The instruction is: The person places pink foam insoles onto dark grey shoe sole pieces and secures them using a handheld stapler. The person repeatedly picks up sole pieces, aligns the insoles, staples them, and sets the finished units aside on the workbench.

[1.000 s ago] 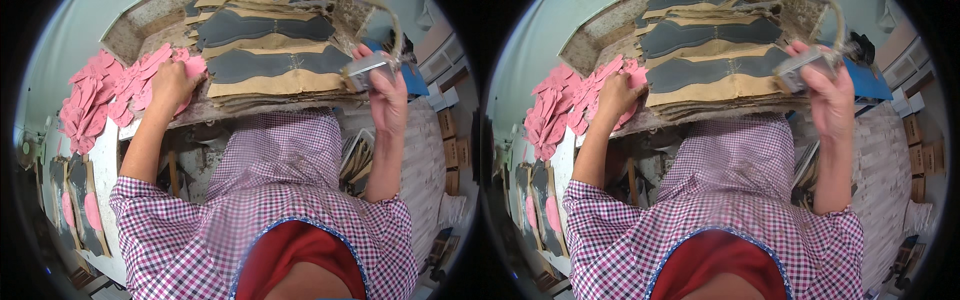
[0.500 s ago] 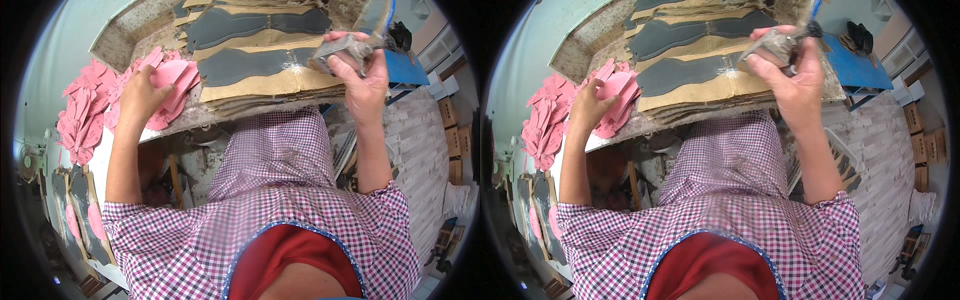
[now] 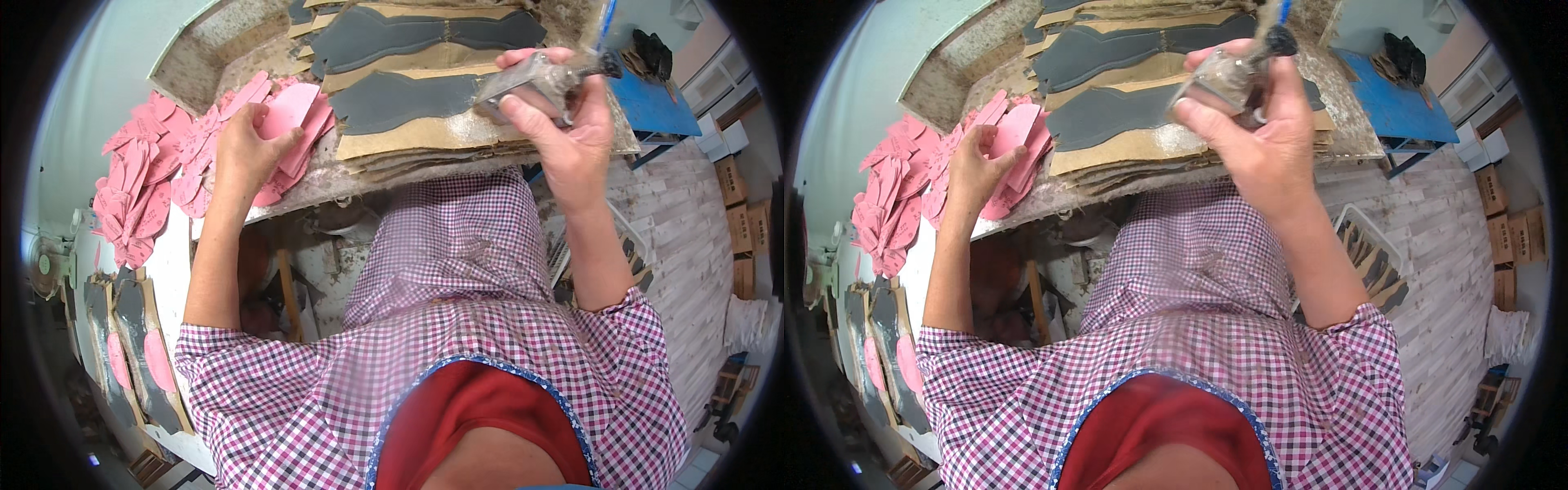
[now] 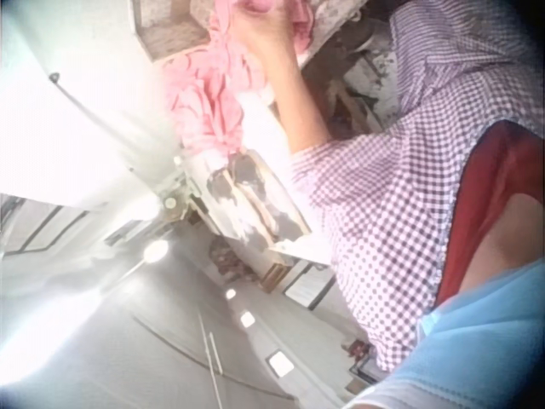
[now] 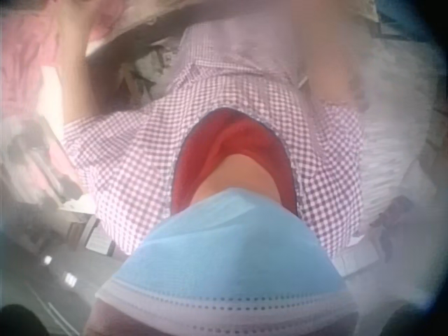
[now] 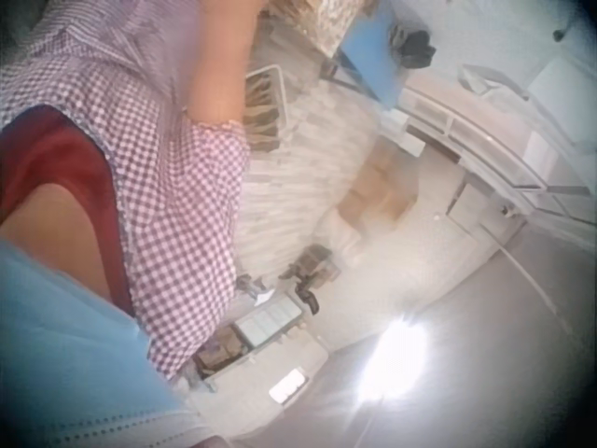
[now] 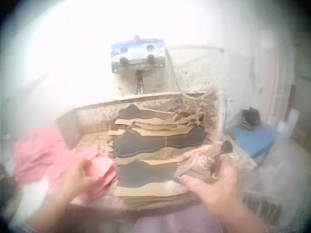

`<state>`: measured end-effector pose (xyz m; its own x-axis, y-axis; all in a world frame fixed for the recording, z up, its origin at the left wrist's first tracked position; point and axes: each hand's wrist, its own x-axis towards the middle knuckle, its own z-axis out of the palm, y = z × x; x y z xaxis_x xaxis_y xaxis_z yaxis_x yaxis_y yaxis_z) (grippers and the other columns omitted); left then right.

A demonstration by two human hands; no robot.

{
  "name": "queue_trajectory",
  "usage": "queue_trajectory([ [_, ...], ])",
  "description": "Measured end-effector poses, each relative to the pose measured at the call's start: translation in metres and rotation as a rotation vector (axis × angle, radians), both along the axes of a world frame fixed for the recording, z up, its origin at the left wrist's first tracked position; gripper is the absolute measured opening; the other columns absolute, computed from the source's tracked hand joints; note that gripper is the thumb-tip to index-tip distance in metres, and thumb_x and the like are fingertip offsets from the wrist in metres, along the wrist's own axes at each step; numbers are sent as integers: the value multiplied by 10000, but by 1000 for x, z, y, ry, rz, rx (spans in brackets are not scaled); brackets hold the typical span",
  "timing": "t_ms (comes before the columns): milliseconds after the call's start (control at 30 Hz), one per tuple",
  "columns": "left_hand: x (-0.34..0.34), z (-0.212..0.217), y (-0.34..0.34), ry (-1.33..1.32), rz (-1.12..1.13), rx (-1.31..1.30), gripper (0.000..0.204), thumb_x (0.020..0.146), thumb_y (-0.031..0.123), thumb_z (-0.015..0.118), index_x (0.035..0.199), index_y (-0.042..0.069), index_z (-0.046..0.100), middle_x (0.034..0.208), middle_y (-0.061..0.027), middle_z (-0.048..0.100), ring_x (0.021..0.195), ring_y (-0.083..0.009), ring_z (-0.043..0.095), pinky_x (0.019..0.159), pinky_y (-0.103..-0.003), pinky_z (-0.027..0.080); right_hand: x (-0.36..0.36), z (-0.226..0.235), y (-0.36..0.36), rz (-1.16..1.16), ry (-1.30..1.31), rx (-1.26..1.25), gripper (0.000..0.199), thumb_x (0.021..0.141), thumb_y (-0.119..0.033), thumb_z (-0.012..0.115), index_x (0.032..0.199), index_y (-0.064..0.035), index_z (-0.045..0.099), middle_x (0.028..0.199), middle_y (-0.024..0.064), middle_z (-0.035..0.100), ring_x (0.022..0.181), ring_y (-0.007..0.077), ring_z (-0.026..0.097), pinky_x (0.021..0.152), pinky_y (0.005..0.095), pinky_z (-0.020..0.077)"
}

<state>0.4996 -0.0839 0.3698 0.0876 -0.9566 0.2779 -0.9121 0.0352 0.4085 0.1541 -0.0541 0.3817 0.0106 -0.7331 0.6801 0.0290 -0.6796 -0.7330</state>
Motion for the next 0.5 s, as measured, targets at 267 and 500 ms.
queue_trajectory([
  [267, 6, -31, -1, 176, 3, -199, 597, 683, 269, 847, 1115, -60, 598, 1114, -211, 622, 1059, -297, 613, 911, -376, 489, -60, -6, 3, -113, -121, 88, 397, 844, 41, 683, 1185, -30, 492, 1178, 150, 638, 1099, 227, 629, 944, 352, 517],
  [500, -8, 13, 0, -239, 70, -162, 582, 667, 293, 820, 1075, -25, 553, 1061, -198, 588, 1023, -337, 589, 863, -410, 485, -70, -10, 6, 41, -445, 243, 378, 908, 37, 605, 1240, 10, 426, 1217, 228, 606, 1175, 332, 595, 1026, 427, 463],
])
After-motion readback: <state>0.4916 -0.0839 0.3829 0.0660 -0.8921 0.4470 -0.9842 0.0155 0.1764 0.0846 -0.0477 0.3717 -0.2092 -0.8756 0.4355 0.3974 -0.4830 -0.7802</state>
